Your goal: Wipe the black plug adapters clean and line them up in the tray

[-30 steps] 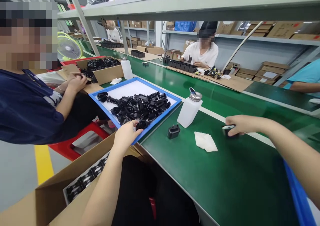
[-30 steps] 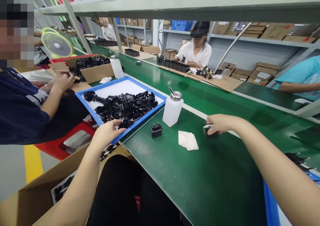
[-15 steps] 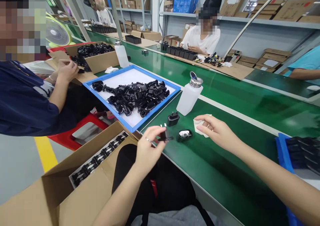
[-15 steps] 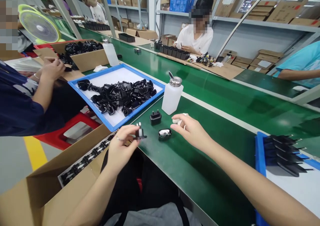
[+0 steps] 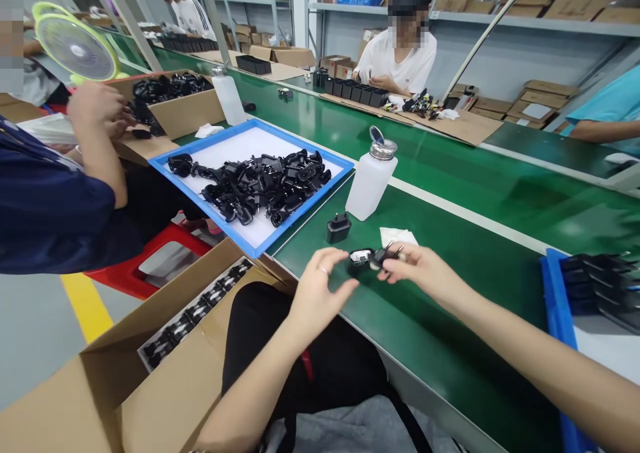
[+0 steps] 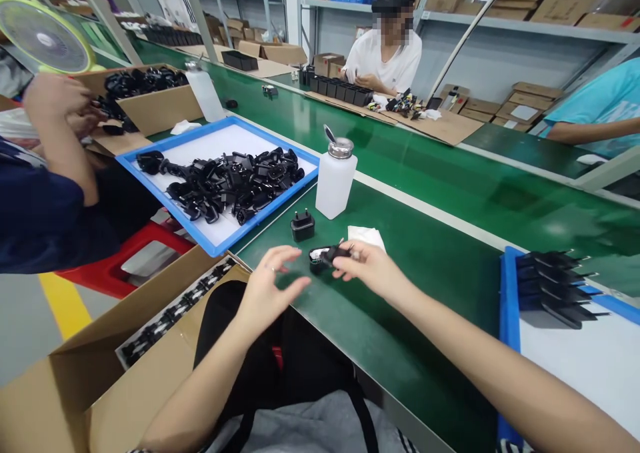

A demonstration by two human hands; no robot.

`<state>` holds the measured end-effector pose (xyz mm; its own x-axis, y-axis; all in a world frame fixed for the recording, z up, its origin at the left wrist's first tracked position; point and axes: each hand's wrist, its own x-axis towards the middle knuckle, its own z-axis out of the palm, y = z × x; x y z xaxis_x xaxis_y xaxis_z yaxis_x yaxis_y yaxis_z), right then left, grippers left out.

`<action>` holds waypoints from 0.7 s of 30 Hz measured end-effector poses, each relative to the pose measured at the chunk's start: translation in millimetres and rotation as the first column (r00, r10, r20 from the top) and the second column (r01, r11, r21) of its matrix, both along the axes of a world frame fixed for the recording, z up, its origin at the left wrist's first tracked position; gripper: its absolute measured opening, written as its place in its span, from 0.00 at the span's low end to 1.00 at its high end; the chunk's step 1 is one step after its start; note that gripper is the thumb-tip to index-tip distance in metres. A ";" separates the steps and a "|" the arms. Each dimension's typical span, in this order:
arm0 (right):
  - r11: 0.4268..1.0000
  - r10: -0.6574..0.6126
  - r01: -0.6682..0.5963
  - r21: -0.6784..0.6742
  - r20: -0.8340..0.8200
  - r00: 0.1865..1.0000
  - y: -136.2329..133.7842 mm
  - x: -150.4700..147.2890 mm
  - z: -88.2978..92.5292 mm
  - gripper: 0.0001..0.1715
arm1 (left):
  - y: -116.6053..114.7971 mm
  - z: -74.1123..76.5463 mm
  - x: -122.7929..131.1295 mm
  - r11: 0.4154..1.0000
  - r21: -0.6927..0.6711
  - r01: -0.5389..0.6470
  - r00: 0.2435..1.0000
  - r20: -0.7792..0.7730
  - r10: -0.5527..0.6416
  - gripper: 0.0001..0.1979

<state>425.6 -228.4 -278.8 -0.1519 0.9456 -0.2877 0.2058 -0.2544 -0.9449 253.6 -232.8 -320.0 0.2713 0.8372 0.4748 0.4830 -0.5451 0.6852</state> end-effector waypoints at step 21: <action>0.995 -0.095 0.093 -0.023 -0.151 0.984 26.1 14.6 -8.2 0.17 | 37.2 -5.1 11.5 0.968 -0.066 0.242 0.929 -0.271 -0.251 0.24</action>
